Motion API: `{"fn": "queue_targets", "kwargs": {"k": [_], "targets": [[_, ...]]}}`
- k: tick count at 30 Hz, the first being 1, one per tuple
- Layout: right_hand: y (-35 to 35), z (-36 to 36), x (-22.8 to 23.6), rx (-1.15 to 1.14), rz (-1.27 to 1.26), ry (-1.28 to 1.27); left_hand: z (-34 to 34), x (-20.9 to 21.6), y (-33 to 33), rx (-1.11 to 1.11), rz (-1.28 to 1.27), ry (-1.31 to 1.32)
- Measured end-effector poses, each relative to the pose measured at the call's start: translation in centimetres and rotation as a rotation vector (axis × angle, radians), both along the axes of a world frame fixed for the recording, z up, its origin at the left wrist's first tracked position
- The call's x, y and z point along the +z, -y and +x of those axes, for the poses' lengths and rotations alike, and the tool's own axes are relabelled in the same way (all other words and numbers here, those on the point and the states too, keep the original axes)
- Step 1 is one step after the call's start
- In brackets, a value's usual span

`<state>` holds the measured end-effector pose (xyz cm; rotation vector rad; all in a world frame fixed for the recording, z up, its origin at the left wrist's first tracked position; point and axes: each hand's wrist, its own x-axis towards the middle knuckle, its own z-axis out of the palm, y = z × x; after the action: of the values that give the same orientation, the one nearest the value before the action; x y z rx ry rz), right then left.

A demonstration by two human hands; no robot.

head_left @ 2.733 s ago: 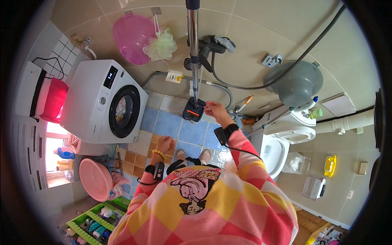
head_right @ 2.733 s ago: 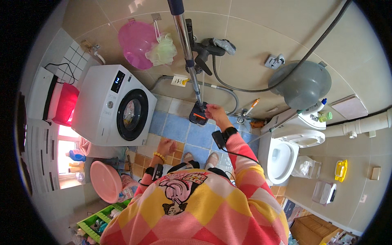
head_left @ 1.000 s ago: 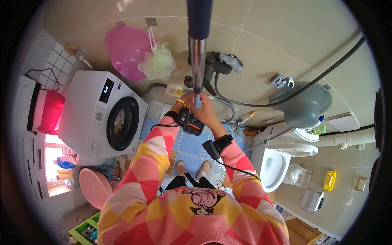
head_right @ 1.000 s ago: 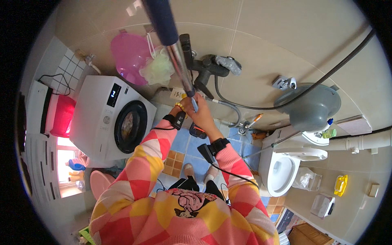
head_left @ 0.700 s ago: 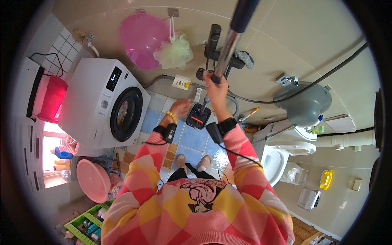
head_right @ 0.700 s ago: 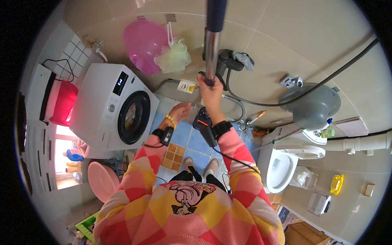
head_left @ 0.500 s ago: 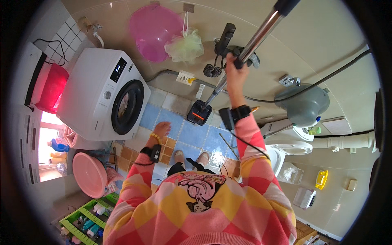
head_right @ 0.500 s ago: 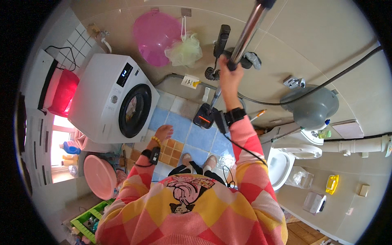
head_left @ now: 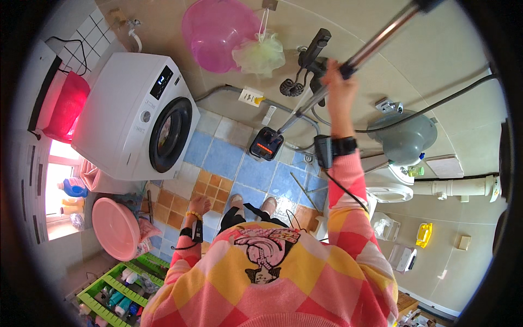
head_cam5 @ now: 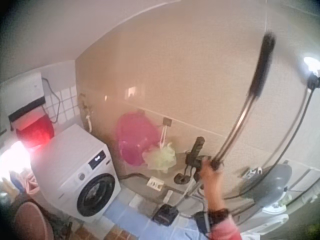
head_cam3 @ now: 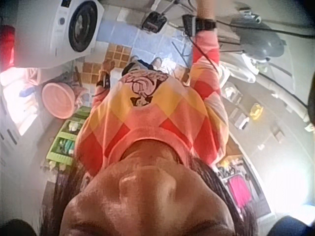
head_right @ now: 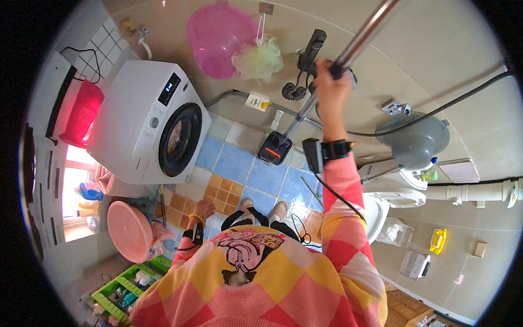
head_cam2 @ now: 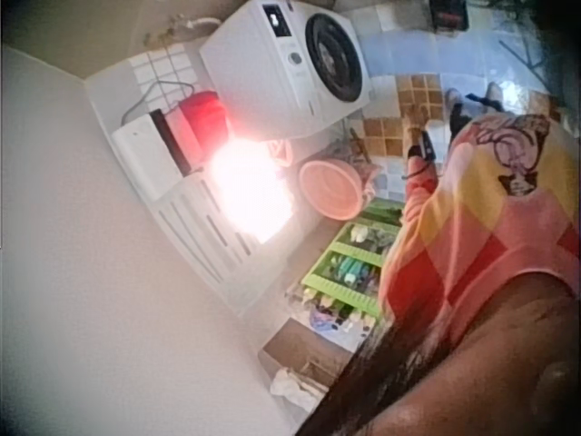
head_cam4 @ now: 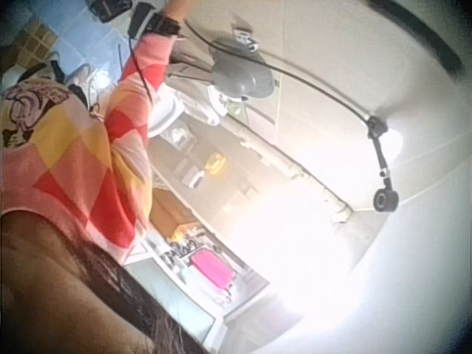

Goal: The person uses a steam mop to clean the tiled bathroom floor, moving the mop head back and forth across the surface. They briefly pick up a green bottle from a shelf and return it before continuing to steam mop the floor.

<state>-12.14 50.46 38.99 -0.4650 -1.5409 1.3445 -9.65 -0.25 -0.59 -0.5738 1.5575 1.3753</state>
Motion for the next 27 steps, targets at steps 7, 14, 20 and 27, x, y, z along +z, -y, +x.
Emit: {"fn": "queue_targets", "kwargs": {"k": [7, 14, 20, 27], "targets": [[2.1, -0.6, -6.8, 0.005, -0.039, 0.170, -1.3, 1.1, -1.0, 0.053, 0.051, -0.054], [1.3, 2.3, 12.3, 0.025, 0.261, -0.100, -1.0, 1.0, -0.7, 0.038, 0.072, -0.037], [2.9, 2.6, 4.4, -0.053, 0.087, -0.003, -0.7, -0.3, -0.2, 0.048, 0.117, 0.022], [3.5, -0.6, -6.6, 0.072, 0.018, 0.202, -1.2, 1.6, -2.1, 0.089, 0.058, -0.073]]}}
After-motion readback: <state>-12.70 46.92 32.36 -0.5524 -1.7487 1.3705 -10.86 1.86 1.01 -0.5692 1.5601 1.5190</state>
